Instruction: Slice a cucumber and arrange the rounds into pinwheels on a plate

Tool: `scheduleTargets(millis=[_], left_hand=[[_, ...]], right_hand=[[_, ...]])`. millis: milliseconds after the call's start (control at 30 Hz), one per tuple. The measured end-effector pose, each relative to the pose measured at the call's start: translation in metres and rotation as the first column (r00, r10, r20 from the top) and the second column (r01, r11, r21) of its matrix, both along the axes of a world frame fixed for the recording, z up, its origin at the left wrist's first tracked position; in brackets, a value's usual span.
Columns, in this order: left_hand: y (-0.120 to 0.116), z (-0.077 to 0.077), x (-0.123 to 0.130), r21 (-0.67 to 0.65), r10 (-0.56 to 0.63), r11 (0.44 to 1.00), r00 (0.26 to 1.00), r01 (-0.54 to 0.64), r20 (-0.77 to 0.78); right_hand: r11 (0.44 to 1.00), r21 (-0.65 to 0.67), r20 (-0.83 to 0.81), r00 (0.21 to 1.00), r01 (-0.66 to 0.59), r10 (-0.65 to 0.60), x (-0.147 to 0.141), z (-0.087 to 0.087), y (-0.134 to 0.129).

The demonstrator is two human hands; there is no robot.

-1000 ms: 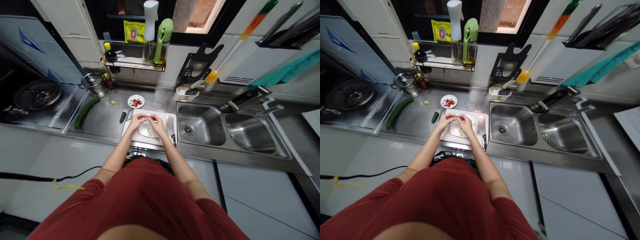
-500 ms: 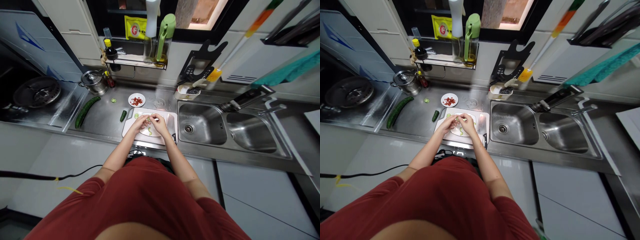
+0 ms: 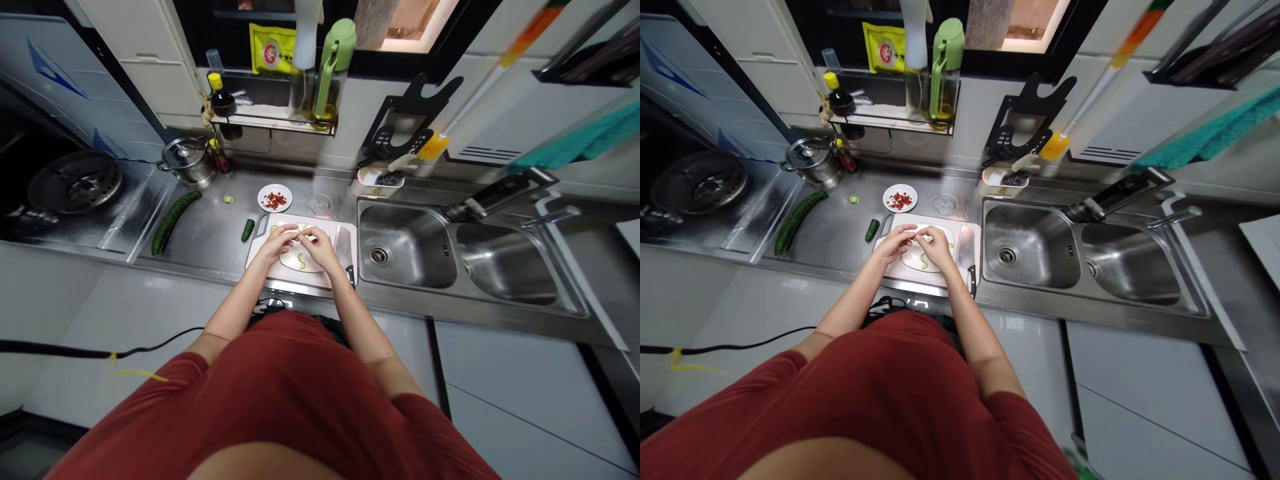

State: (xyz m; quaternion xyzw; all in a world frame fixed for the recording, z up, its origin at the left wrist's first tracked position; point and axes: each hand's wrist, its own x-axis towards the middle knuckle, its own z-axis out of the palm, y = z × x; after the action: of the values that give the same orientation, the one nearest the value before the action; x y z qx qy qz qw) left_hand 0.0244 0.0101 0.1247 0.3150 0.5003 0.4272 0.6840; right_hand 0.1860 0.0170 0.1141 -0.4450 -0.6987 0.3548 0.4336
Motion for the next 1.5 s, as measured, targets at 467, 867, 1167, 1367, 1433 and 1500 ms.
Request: scheduleTargets(millis=[467, 867, 1167, 1367, 1433, 1500], left_hand=[[0.001, -0.001, 0.0, 0.144, 0.027, 0.99, 0.994, -0.011, -0.105], [-0.001, -0.022, 0.002, 0.218, 0.017, 0.975, 0.967, 0.041, -0.254], [-0.001, -0.076, -0.003, 0.207, -0.053, 0.969, 0.928, 0.137, -0.368], [-0.009, -0.086, 0.001, 0.122, -0.098, 0.962, 0.729, 0.243, -0.678], [-0.013, -0.083, 0.003, 0.112, -0.106, 0.954, 0.662, 0.279, -0.742], [-0.016, -0.078, 0.005, 0.108, -0.108, 0.946, 0.611, 0.306, -0.784]], right_hand=[[0.988, -0.149, -0.105, 0.994, -0.035, 0.02, 0.001, -0.004, 0.001], [0.988, -0.156, 0.021, 1.0, 0.004, 0.0, 0.015, -0.03, 0.007], [0.966, -0.258, 0.186, 0.982, 0.029, 0.02, 0.018, -0.055, 0.001], [0.961, -0.278, 0.286, 0.955, 0.004, 0.079, 0.019, -0.071, -0.008], [0.962, -0.274, 0.325, 0.941, -0.003, 0.096, 0.019, -0.075, -0.009], [0.962, -0.273, 0.363, 0.926, -0.006, 0.108, 0.02, -0.077, -0.01]])
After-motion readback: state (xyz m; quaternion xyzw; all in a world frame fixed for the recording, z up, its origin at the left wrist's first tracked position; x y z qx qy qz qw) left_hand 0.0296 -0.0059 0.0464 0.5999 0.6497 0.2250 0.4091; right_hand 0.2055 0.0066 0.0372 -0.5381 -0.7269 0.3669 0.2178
